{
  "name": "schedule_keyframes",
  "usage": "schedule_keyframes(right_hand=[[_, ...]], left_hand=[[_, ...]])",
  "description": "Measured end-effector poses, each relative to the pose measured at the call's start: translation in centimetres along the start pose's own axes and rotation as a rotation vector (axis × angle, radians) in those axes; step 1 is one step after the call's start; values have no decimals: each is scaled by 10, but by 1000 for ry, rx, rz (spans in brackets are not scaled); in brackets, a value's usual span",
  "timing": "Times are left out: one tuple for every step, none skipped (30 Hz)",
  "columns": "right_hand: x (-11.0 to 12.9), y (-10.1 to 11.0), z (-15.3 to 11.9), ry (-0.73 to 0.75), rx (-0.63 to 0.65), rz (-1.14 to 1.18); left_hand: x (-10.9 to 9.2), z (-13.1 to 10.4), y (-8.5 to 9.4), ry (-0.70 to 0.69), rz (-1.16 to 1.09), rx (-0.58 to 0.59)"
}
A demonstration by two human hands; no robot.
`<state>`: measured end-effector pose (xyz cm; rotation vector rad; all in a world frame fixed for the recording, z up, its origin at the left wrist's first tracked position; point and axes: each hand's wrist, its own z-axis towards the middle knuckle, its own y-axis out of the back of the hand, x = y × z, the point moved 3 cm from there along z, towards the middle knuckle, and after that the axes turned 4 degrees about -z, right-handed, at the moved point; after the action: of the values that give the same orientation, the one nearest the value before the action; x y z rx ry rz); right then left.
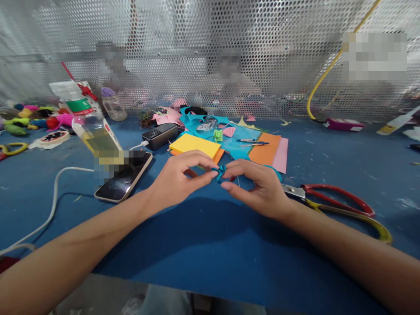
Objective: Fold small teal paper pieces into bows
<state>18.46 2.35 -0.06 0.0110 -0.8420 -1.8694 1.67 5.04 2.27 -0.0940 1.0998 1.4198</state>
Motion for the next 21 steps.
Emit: schedule_keyframes(right_hand=[[0,0,1,-35,-26,5],[0,1,1,-61,-59,0],[0,2,2,-74,-90,-18],[1,2,2,-69,-106,-43],[1,2,2,-50,-104,-70],[2,2,3,-22,-85,-89],[3,2,3,2,-55,-96],[3,1,3,17,-23,-93],[3,1,3,19,-1,-86],[3,1,3,13,10,-79],[3,0,2,0,10,-78],[2,0,2,-13,4,-84],[2,0,2,-21,-8,-94],[2,0,2,-20,-21,-104],[2,0,2,-12,-28,-110],[3,-1,2,0,-27,-111],[3,-1,2,11,-19,-106],[3,-1,1,18,-4,-98],[3,-1,1,19,7,-90],[3,-1,1,19,14,-86],[3,-1,1,18,13,-87]], left_hand=[[0,0,0,-32,6,-15],[0,-1,0,-64,12,-30],[0,-1,-1,-96,20,-48],[1,-2,-1,-129,31,-70],[1,-2,-1,-164,48,-95],[2,-3,-1,-200,71,-120],[2,-4,-1,-236,98,-143],[1,-4,-1,-267,127,-160],[1,-5,-1,-291,152,-172],[1,-5,-1,-306,171,-178],[0,-5,-1,-311,181,-182],[-1,-5,-1,-309,184,-181],[-1,-5,-2,-302,183,-173],[-1,-5,-2,-294,179,-160],[-2,-5,-2,-282,170,-143],[-2,-5,-2,-265,158,-126],[-2,-5,-2,-244,140,-112],[-1,-5,-2,-218,118,-102],[-1,-5,-2,-187,94,-96],[0,-5,-2,-153,71,-91],[0,-5,-2,-119,53,-85]])
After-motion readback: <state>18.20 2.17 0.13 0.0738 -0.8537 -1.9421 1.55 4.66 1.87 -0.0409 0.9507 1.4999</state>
